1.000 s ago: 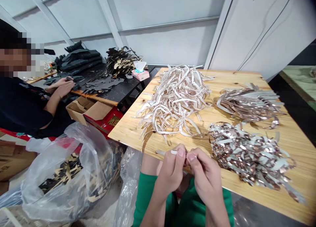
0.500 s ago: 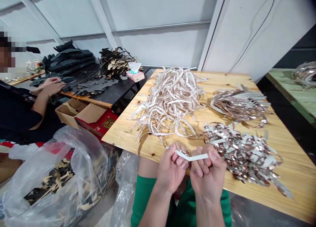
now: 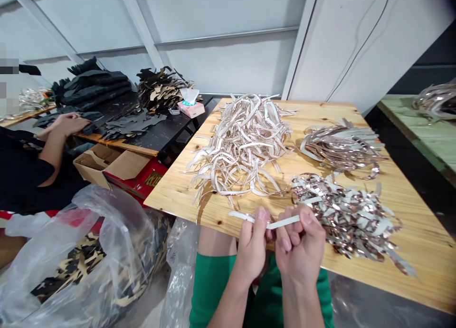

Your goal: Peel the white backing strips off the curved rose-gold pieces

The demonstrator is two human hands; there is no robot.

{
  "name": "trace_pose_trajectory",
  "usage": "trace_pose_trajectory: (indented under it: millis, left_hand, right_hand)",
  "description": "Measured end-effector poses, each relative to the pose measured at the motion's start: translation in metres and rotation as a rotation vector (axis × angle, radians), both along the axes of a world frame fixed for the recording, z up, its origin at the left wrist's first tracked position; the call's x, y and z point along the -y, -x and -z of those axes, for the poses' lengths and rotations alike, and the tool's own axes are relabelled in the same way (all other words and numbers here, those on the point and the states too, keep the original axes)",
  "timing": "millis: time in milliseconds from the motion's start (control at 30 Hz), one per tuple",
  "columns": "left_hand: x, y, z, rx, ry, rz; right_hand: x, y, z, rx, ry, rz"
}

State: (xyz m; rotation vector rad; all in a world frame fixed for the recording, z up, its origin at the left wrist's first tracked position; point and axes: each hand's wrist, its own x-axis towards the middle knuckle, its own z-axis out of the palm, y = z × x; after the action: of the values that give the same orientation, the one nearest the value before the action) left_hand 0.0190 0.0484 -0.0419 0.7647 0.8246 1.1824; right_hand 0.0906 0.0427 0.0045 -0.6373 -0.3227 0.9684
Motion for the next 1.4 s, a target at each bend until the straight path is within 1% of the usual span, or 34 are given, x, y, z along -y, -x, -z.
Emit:
trace_pose_trajectory:
  millis: [100,167,267,333,367,433,533,633,700,733,800,867,900,967,1100,1167,1233,1300,1400]
  left_hand:
    - [-0.005,-0.003,-0.009,0.162,0.019,0.035]
    - [-0.009,-0.001,-0.016,0.239,0.056,0.085]
    - [-0.012,0.004,-0.021,0.293,0.111,0.182]
    - [-0.014,0.007,-0.021,0.298,0.141,0.197]
    - [-0.015,0.008,-0.019,0.292,0.158,0.181]
    - [-0.016,0.008,-0.016,0.277,0.16,0.094]
    - [-0.017,0.008,-0.011,0.264,0.084,-0.065]
    - [-0.018,0.012,-0.011,0.272,-0.094,-0.192]
    - [-0.018,0.017,-0.013,0.27,-0.223,-0.243]
    - [-0.017,0.02,-0.014,0.267,-0.27,-0.248]
    - [-0.016,0.024,-0.016,0.259,-0.345,-0.246]
    - [-0.015,0.026,-0.018,0.235,-0.412,-0.236]
    - [-0.015,0.027,-0.019,0.216,-0.432,-0.228]
    - [-0.015,0.028,-0.019,0.171,-0.424,-0.205]
    - [-0.015,0.037,-0.018,-0.016,-0.384,-0.094]
    - [-0.014,0.043,-0.017,-0.142,-0.366,-0.01]
    - [-0.012,0.047,-0.015,-0.267,-0.338,0.032]
    - [-0.009,0.048,-0.012,-0.355,-0.33,0.012]
    - [-0.008,0.044,-0.007,-0.359,-0.3,-0.036]
  right_hand:
    - [-0.001,-0.004,-0.008,-0.057,-0.007,0.014]
    - [0.0,-0.006,-0.011,-0.123,-0.036,0.022]
    - [0.002,-0.009,-0.014,-0.213,-0.108,0.074]
    - [0.005,-0.009,-0.016,-0.206,-0.147,0.128]
    - [0.007,-0.009,-0.017,-0.189,-0.162,0.155]
    - [0.011,-0.008,-0.018,-0.14,-0.186,0.21]
    - [0.016,-0.008,-0.02,-0.089,-0.176,0.236]
    - [0.014,-0.009,-0.017,-0.073,-0.09,0.141]
    - [0.011,-0.009,-0.009,0.013,-0.062,0.094]
    - [0.009,-0.008,-0.003,0.111,-0.035,0.091]
    - [0.008,-0.004,0.01,0.403,0.084,0.083]
    - [0.008,0.0,0.021,0.698,0.211,-0.002]
    - [0.008,0.001,0.025,0.791,0.245,-0.064]
    - [0.009,0.002,0.029,0.883,0.21,-0.175]
    - [0.012,-0.003,0.026,0.918,0.119,-0.269]
    - [0.013,-0.007,0.025,0.889,0.089,-0.291]
    - [0.014,-0.009,0.024,0.841,0.061,-0.315]
    - [0.015,-0.01,0.026,0.784,0.049,-0.321]
    - [0.015,-0.011,0.029,0.683,0.044,-0.316]
